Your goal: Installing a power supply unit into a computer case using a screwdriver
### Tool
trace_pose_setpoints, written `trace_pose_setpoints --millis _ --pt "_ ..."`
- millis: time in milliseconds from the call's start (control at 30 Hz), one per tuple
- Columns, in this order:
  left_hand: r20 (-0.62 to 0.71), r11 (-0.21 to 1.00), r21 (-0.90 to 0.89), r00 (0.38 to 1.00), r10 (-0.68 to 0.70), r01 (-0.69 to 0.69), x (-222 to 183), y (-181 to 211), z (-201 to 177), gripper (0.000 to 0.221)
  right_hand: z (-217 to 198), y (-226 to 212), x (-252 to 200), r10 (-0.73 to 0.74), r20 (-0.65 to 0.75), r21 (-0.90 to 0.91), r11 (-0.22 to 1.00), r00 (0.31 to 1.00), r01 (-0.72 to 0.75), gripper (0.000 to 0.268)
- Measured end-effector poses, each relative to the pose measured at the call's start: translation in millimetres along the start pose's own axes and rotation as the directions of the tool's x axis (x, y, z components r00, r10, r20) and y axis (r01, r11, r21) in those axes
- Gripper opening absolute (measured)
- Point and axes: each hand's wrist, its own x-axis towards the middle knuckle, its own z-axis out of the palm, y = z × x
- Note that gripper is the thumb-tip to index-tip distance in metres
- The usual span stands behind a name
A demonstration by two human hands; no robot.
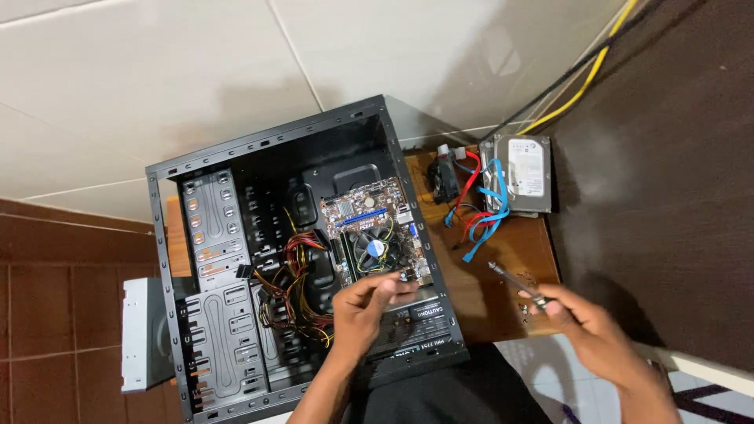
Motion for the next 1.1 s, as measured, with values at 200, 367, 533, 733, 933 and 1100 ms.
trace_pose_setpoints --millis 200,367,533,733,933,1100 --pt "-0.141 0.753 0.657 0.986 0.087 0.027 -26 11 -17 0.023 -17 25 -7 -0.285 -0.021 -0.140 0.950 0.958 0.280 0.055" --pt "-0.181 0.470 0.862 0.982 -0.059 0.188 -61 55 -14 0.044 -5 34 -7 -0.190 0.043 -0.083 0.978 0.981 0.193 0.060" --pt "-0.262 0.077 0.953 0.924 -0.278 0.293 -123 23 -82 0.082 6 24 -7 0.040 0.072 0.000 0.999 0.997 -0.040 0.063" --pt "-0.083 -0.121 0.991 0.970 -0.228 0.056 -166 8 -128 0.087 28 21 4 -0.039 -0.001 0.113 0.993 0.999 0.039 0.041" --pt "-0.133 0.007 0.991 0.985 -0.106 0.134 -170 7 -127 0.052 72 -8 9 -0.209 -0.123 0.235 0.944 0.970 0.233 0.026" --pt "-0.042 -0.008 0.999 0.997 0.063 0.042 -168 6 -123 0.046 96 -53 -9 -0.376 -0.029 0.242 0.896 0.926 0.371 0.043"
